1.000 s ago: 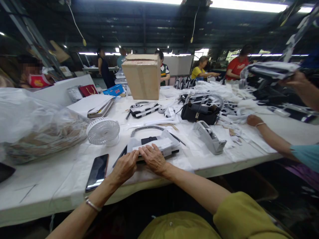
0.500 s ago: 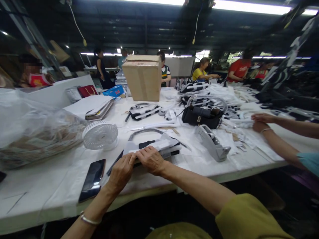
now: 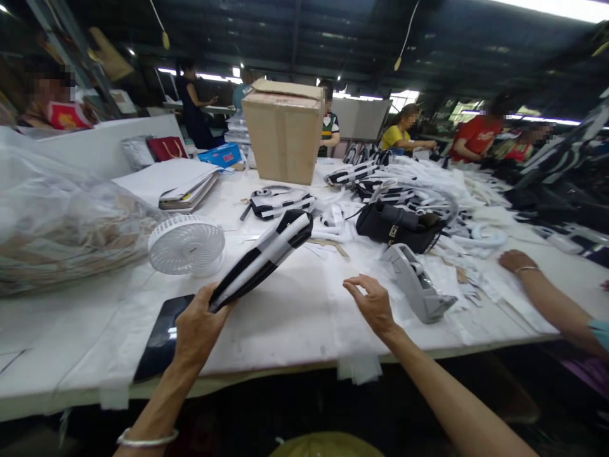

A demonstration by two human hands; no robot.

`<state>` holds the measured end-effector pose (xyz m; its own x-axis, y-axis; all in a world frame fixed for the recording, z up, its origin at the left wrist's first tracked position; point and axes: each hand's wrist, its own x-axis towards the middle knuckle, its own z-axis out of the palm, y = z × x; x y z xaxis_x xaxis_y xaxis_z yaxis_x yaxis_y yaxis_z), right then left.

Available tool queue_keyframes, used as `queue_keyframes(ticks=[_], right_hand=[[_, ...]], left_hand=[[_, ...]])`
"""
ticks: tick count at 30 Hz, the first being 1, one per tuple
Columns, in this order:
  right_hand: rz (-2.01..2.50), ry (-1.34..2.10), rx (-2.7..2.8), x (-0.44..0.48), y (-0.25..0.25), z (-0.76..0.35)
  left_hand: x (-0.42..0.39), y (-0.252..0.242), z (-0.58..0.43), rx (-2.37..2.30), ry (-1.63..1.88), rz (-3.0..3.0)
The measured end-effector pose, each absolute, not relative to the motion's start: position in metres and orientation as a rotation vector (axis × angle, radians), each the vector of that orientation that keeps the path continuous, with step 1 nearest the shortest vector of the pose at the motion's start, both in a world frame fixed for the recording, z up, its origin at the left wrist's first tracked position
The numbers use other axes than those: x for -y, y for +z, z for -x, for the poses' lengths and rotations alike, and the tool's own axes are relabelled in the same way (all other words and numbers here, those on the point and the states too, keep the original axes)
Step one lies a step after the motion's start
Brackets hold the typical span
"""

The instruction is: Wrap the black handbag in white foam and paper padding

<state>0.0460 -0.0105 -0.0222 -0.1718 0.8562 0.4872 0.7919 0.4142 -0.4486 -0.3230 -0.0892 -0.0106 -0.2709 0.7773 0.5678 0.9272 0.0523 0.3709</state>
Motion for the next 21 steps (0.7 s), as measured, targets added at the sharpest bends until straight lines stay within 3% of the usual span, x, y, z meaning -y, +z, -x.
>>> queue_keyframes(ticks=[6, 13, 21], right_hand=[[1.662, 0.206, 2.145, -0.014, -0.050, -0.081], [1.926, 0.180, 2.130, -0.052, -0.032, -0.106], [1.767, 0.414, 2.415, -0.058, -0.033, -0.089]], left_hand=[[0.093, -0.019, 0.325, 2.169, -1.053, 1.693], [0.094, -0.021, 0.322, 2.239, -1.050, 1.682], [0.095, -0.024, 0.320, 2.239, -1.042, 1.663]])
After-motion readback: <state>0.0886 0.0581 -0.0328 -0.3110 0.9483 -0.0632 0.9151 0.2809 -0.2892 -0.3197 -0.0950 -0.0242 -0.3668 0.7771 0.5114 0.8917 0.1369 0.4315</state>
